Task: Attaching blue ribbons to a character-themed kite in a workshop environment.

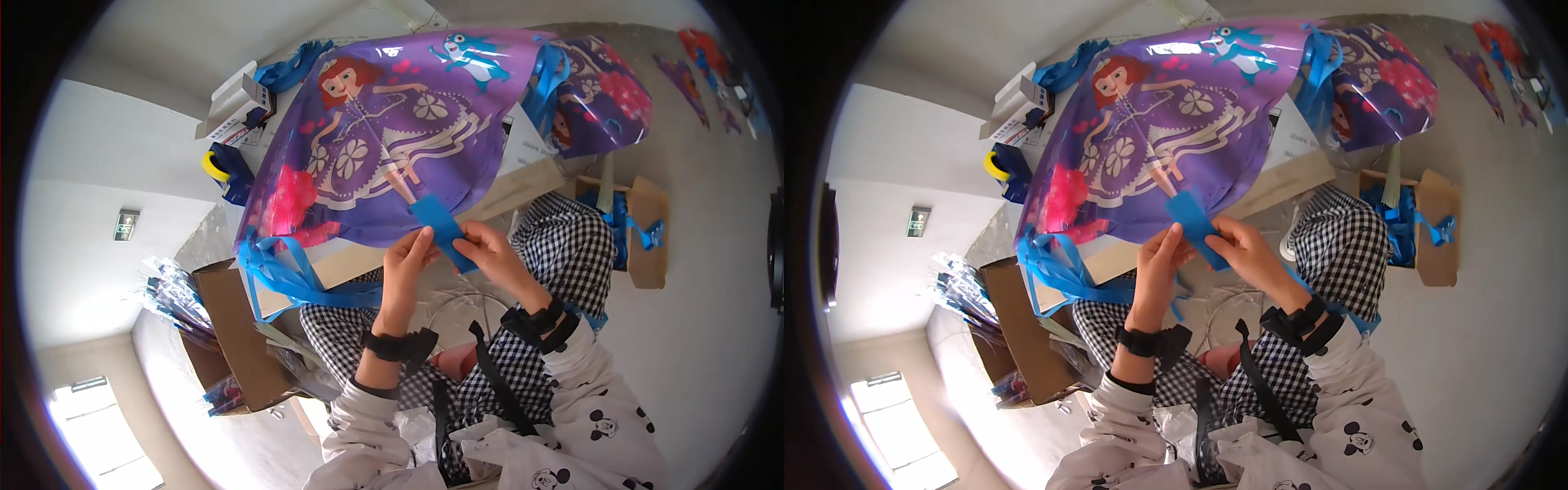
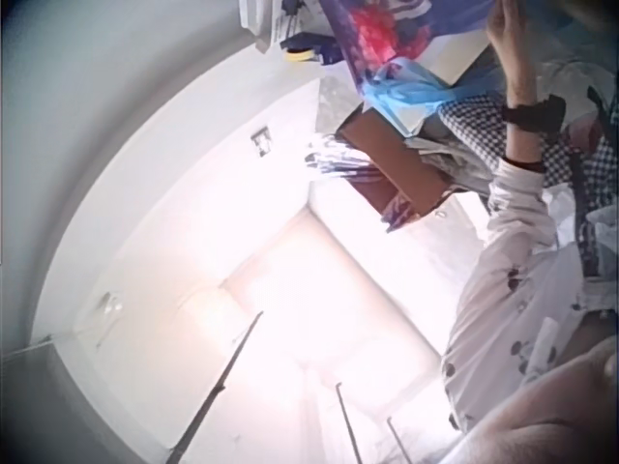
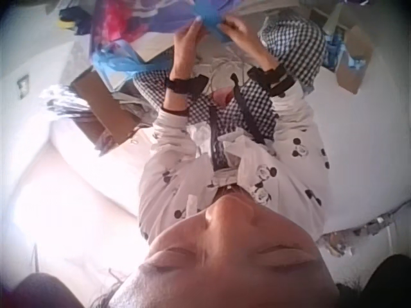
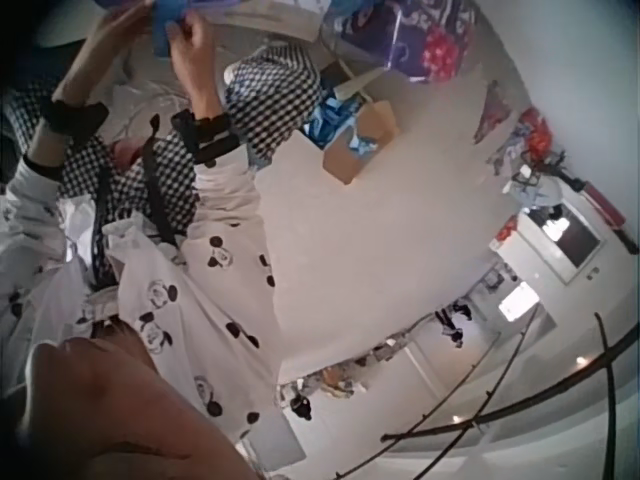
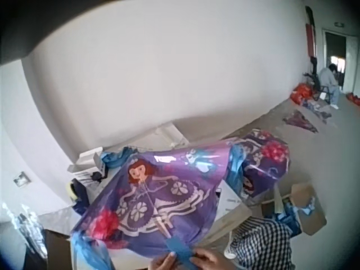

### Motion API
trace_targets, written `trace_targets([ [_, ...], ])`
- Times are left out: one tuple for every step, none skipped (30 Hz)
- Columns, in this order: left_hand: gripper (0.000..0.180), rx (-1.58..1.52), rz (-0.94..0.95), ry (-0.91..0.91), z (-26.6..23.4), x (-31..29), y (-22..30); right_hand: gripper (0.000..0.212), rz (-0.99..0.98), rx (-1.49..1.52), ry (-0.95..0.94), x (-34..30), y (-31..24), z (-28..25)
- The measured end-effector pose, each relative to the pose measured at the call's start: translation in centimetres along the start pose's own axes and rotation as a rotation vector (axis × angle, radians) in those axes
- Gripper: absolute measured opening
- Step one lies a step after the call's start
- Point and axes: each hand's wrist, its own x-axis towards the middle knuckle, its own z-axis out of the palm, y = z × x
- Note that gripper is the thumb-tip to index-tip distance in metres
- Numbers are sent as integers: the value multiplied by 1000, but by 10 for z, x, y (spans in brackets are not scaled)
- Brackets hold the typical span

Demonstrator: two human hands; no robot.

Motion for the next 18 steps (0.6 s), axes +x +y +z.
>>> trace_targets([
  [36, 11, 9, 0, 2, -6, 0, 14, -12, 6, -4, -2, 2, 2],
  [32, -81, 52, 45, 4, -12, -1, 15, -14, 19, -41, -4, 6, 4],
  [28, -175, 94, 88, 5, -18, -2, 16, -15, 31, -78, -5, 8, 5],
  [28, -172, 99, 86, 4, -22, -4, 16, -21, 32, -79, -9, 5, 6],
  [23, -85, 154, 144, 2, -26, -8, 17, 8, 44, -114, -12, 1, 7],
  [19, 1, 209, 202, 1, -29, -11, 18, 39, 54, -148, -14, -1, 8],
  [19, 0, 209, 199, 3, -34, -11, 18, 39, 53, -146, -17, -1, 7],
  [15, 108, 215, 169, 5, -39, -9, 21, 37, 62, -150, -19, -1, 7],
  [12, 215, 220, 138, 6, -43, -9, 24, 38, 70, -155, -20, -1, 5],
  [10, 228, 261, 106, 7, -43, -9, 24, 38, 68, -157, -20, -1, 5],
  [10, 225, 262, 108, 8, -45, -9, 26, 23, 78, -152, -19, -1, 5],
  [9, 213, 241, 101, 10, -47, -8, 29, 8, 88, -147, -19, 0, 4],
  [9, 201, 218, 93, 12, -48, -8, 29, 13, 85, -149, -19, 1, 4],
  [9, 196, 216, 96, 12, -48, -10, 29, -10, 55, -147, -20, 2, 3],
  [9, 152, 167, 103, 12, -47, -12, 29, -33, 25, -145, -20, 4, 2],
  [9, 110, 119, 112, 12, -47, -12, 29, -27, 23, -149, -20, 3, 2],
  [9, 105, 118, 117, 12, -47, -12, 29, 12, 49, -173, -21, 1, 2],
  [10, 67, 108, 117, 12, -47, -10, 28, 52, 74, -196, -21, -1, 3],
])
